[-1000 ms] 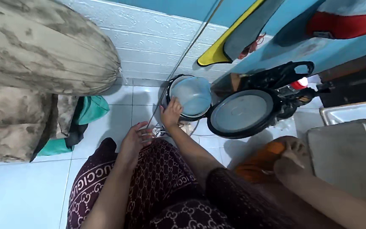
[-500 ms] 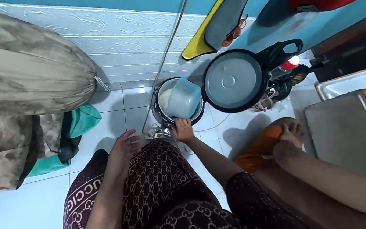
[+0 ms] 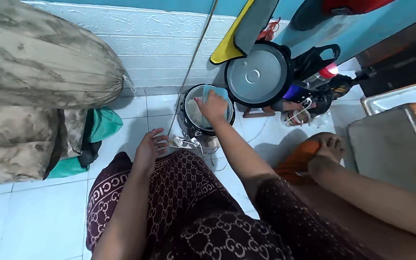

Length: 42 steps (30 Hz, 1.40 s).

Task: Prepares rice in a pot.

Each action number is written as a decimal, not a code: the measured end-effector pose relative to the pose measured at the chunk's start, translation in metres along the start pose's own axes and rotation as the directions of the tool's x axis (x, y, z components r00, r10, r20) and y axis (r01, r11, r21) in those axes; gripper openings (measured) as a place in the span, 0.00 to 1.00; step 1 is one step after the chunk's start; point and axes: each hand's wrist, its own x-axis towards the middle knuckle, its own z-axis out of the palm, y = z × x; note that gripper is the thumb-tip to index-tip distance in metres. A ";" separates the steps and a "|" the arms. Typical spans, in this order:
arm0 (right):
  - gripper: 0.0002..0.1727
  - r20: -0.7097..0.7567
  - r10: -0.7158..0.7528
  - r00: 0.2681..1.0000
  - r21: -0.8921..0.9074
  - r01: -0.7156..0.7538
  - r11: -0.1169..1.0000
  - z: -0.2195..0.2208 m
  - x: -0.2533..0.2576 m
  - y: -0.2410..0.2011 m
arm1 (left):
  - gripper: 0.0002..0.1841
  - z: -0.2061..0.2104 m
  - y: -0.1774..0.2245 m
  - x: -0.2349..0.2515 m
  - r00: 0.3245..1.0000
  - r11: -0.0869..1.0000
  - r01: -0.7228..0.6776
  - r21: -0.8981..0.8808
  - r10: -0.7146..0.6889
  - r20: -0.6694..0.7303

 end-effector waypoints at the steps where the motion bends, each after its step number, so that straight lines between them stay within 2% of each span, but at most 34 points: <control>1: 0.37 0.034 0.028 0.999 -0.039 -0.026 0.999 0.000 0.009 -0.007 | 0.27 0.001 0.001 -0.001 1.000 1.000 -0.014 0.004 0.014 0.004; 4: 0.20 0.122 0.085 0.989 -0.142 -0.067 0.988 -0.005 0.018 -0.017 | 0.26 0.003 0.002 -0.005 0.998 0.998 -0.059 0.005 0.059 0.012; 7: 0.18 0.126 0.086 0.988 -0.177 -0.062 0.982 -0.023 0.009 -0.007 | 0.26 0.002 0.002 -0.007 0.996 0.997 -0.076 -0.009 0.076 0.035; 9: 0.17 0.131 -0.007 0.991 -0.232 0.037 0.972 -0.023 -0.003 0.011 | 0.26 0.002 0.001 -0.008 0.994 0.996 -0.085 -0.013 0.085 0.062; 12: 0.12 0.117 -0.255 0.960 -0.339 0.280 0.898 0.009 -0.024 0.053 | 0.26 0.001 -0.001 -0.010 0.994 0.997 -0.079 -0.001 0.079 0.076; 14: 0.14 0.169 -0.358 0.918 -0.360 0.395 0.845 0.032 -0.032 0.073 | 0.26 -0.002 -0.003 -0.008 0.995 0.997 -0.075 0.005 0.075 0.070; 17: 0.22 0.287 -0.292 0.912 -0.365 0.386 0.847 0.052 -0.039 0.083 | 0.26 -0.006 -0.004 -0.006 0.996 0.997 -0.069 0.024 0.068 0.054; 21: 0.19 0.340 -0.265 0.902 -0.344 0.382 0.858 0.050 -0.043 0.083 | 0.25 -0.007 -0.004 -0.006 0.998 0.998 -0.061 0.010 0.060 0.022; 23: 0.27 0.355 -0.254 0.900 -0.340 0.377 0.861 0.032 -0.047 0.075 | 0.25 -0.007 -0.005 -0.007 0.999 0.999 -0.052 0.007 0.052 0.017; 25: 0.34 0.219 -0.253 0.942 -0.265 0.307 0.914 -0.008 -0.054 0.056 | 0.26 -0.010 -0.005 -0.006 0.999 0.999 -0.052 0.010 0.052 0.014; 26: 0.33 0.070 -0.287 0.955 -0.204 0.295 0.933 -0.030 -0.057 0.049 | 0.26 -0.011 -0.006 -0.006 0.999 0.999 -0.044 0.012 0.044 0.008; 27: 0.31 -0.121 -0.337 0.934 -0.154 0.318 0.936 -0.049 -0.059 0.043 | 0.26 -0.011 -0.007 -0.006 0.999 0.999 -0.035 0.015 0.035 0.000; 29: 0.27 -0.480 -0.389 0.787 -0.090 0.397 0.914 -0.074 -0.059 0.034 | 0.27 -0.015 -0.012 -0.004 1.000 1.000 -0.016 0.026 0.017 -0.017; 30: 0.26 -0.638 -0.385 0.666 -0.086 0.436 0.896 -0.073 -0.055 0.033 | 0.27 -0.016 -0.014 -0.002 1.000 0.999 -0.011 0.032 0.012 -0.026; 31: 0.27 -0.765 -0.372 0.526 -0.107 0.467 0.878 -0.060 -0.043 0.035 | 0.27 -0.018 -0.015 -0.001 0.999 0.999 -0.009 0.034 0.010 -0.033; 32: 0.28 -0.804 -0.375 0.462 -0.134 0.473 0.871 -0.035 -0.029 0.042 | 0.27 -0.019 -0.015 -0.001 0.999 0.999 -0.006 0.035 0.008 -0.042; 33: 0.31 -0.756 -0.396 0.521 -0.148 0.454 0.879 -0.003 -0.016 0.052 | 0.27 -0.021 -0.015 -0.002 0.999 1.000 -0.004 0.030 0.005 -0.053; 34: 0.33 -0.632 -0.416 0.654 -0.150 0.424 0.893 0.025 -0.005 0.063 | 0.27 -0.022 -0.016 -0.003 0.998 1.000 0.000 0.016 0.001 -0.060; 35: 0.34 -0.535 -0.416 0.736 -0.141 0.407 0.902 0.046 0.002 0.073 | 0.27 -0.023 -0.017 -0.004 0.998 1.000 0.001 0.007 -0.001 -0.064; 36: 0.34 -0.498 -0.396 0.772 -0.117 0.392 0.912 0.055 0.002 0.079 | 0.27 -0.025 -0.016 -0.005 0.998 1.000 0.000 0.000 0.000 -0.070; 37: 0.33 -0.549 -0.341 0.763 -0.063 0.369 0.927 0.053 -0.004 0.078 | 0.26 -0.025 -0.014 -0.005 0.997 1.000 -0.008 -0.005 0.008 -0.075; 38: 0.32 -0.635 -0.221 0.740 0.067 0.338 0.939 0.045 -0.018 0.072 | 0.26 -0.025 -0.014 -0.005 0.997 1.000 -0.011 -0.009 0.011 -0.083; 39: 0.29 -0.672 -0.013 0.741 0.302 0.290 0.908 0.040 -0.043 0.062 | 0.26 -0.025 -0.015 -0.008 0.996 1.000 -0.005 -0.003 0.005 -0.088; 40: 0.26 -0.569 0.250 0.784 0.611 0.199 0.766 0.036 -0.066 0.049 | 0.26 -0.026 -0.016 -0.009 0.997 1.000 0.003 0.003 -0.003 -0.083; 41: 0.23 -0.303 0.488 0.819 0.882 0.047 0.469 0.032 -0.078 0.037 | 0.27 -0.026 -0.015 -0.008 0.997 1.000 0.005 0.004 -0.004 -0.080; 42: 0.23 0.041 0.610 0.791 0.985 -0.134 0.108 0.031 -0.077 0.029 | 0.27 -0.026 -0.013 -0.006 0.997 1.000 0.002 0.003 -0.002 -0.075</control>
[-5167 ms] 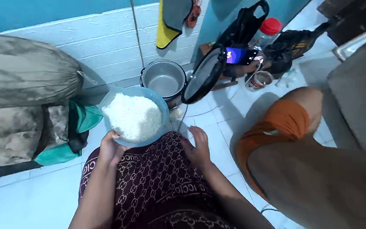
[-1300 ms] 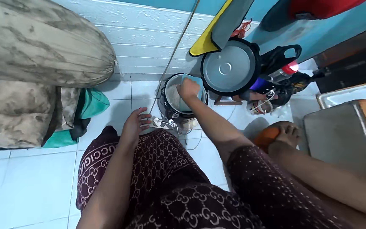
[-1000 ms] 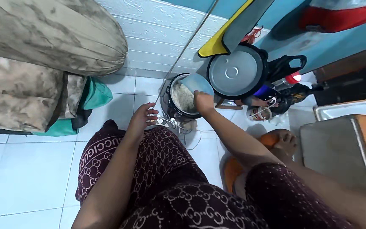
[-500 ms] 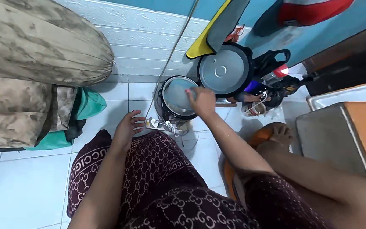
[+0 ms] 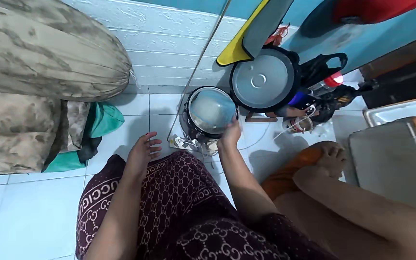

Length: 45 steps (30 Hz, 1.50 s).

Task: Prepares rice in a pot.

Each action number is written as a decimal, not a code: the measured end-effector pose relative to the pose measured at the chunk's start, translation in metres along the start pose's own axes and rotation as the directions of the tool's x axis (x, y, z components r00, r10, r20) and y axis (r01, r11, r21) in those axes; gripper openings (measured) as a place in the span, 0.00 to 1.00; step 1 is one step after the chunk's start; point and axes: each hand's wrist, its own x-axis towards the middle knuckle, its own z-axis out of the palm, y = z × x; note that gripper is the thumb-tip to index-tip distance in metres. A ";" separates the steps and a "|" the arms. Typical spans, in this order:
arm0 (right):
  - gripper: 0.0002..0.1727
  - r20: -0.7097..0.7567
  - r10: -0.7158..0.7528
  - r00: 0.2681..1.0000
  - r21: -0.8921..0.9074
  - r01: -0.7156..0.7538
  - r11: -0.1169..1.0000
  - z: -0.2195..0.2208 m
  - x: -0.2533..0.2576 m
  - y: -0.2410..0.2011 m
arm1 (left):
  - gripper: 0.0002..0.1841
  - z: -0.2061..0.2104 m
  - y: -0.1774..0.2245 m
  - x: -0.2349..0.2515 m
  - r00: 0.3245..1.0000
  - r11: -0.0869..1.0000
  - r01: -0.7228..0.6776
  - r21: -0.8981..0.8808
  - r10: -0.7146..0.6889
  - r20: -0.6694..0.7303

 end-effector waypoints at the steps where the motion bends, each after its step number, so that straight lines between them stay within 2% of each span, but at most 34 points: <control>1: 0.29 0.043 0.319 0.947 0.149 -0.322 0.935 0.004 0.008 0.000 | 0.27 0.001 0.001 0.002 1.000 1.000 -0.002 -0.004 0.002 0.005; 2: 0.37 0.135 0.512 0.848 0.278 -0.529 0.802 0.003 0.020 0.003 | 0.27 0.001 0.000 0.004 1.000 1.000 -0.001 -0.006 0.001 0.010; 3: 0.42 0.204 0.562 0.802 0.389 -0.593 0.705 0.002 0.033 0.009 | 0.27 0.002 -0.002 0.004 1.000 1.000 0.002 -0.002 -0.002 0.018; 5: 0.41 0.227 0.515 0.827 0.550 -0.545 0.633 -0.001 0.057 0.017 | 0.27 0.002 -0.003 0.006 0.999 1.000 0.009 0.017 -0.010 0.040; 7: 0.26 0.105 0.539 0.836 0.640 -0.472 0.606 0.003 0.071 0.017 | 0.27 0.000 -0.005 0.006 0.998 0.999 0.008 0.051 -0.011 0.057; 9: 0.19 0.006 0.510 0.860 0.639 -0.396 0.659 0.004 0.066 0.011 | 0.27 -0.004 -0.007 0.006 0.999 0.997 0.001 0.081 -0.005 0.054; 11: 0.18 -0.067 0.454 0.889 0.567 -0.340 0.750 -0.001 0.062 0.006 | 0.25 -0.005 -0.007 0.007 0.999 0.993 -0.011 0.120 0.007 0.034; 13: 0.21 -0.159 0.365 0.917 0.392 -0.281 0.876 -0.015 0.064 0.014 | 0.23 -0.003 -0.006 0.008 0.999 0.982 -0.025 0.189 0.021 0.026; 16: 0.30 -0.190 0.250 0.949 0.254 -0.198 0.947 -0.030 0.083 0.039 | 0.21 0.003 -0.005 0.008 0.998 0.962 -0.049 0.269 0.035 0.058; 18: 0.28 -0.173 0.209 0.963 0.219 -0.169 0.961 -0.034 0.096 0.050 | 0.21 0.004 -0.006 0.009 0.995 0.954 -0.063 0.291 0.037 0.093; 20: 0.26 -0.096 0.219 0.971 0.236 -0.192 0.953 -0.037 0.100 0.046 | 0.20 0.004 -0.008 0.012 0.994 0.952 -0.074 0.296 0.044 0.104; 26: 0.24 0.092 0.256 0.962 0.434 -0.270 0.859 -0.054 0.093 0.021 | 0.19 0.000 -0.009 0.015 0.998 0.950 -0.060 0.306 0.048 0.046; 30: 0.25 -0.041 0.184 0.982 0.235 -0.170 0.957 -0.057 0.115 0.056 | 0.20 -0.002 -0.010 0.016 0.997 0.938 -0.074 0.340 0.061 0.048; 31: 0.25 -0.035 0.184 0.982 0.215 -0.173 0.961 -0.056 0.118 0.058 | 0.20 -0.003 -0.009 0.016 0.997 0.939 -0.077 0.334 0.065 0.045; 36: 0.23 0.065 0.204 0.977 0.303 -0.214 0.929 -0.059 0.112 0.047 | 0.20 -0.002 -0.008 0.014 0.998 0.949 -0.070 0.309 0.067 0.019; 39: 0.24 -0.007 0.184 0.983 0.223 -0.178 0.959 -0.060 0.115 0.054 | 0.20 -0.002 -0.009 0.014 0.996 0.940 -0.084 0.331 0.078 0.032; 41: 0.25 0.001 0.193 0.981 0.230 -0.188 0.955 -0.060 0.117 0.049 | 0.20 -0.001 -0.009 0.015 0.997 0.941 -0.080 0.328 0.077 0.023; 43: 0.23 0.026 0.176 0.984 0.237 -0.177 0.955 -0.061 0.116 0.044 | 0.20 -0.001 -0.008 0.014 0.997 0.944 -0.078 0.322 0.078 0.013; 45: 0.21 -0.021 0.146 0.989 0.156 -0.141 0.978 -0.063 0.118 0.051 | 0.20 -0.003 -0.009 0.012 0.996 0.942 -0.084 0.326 0.084 0.016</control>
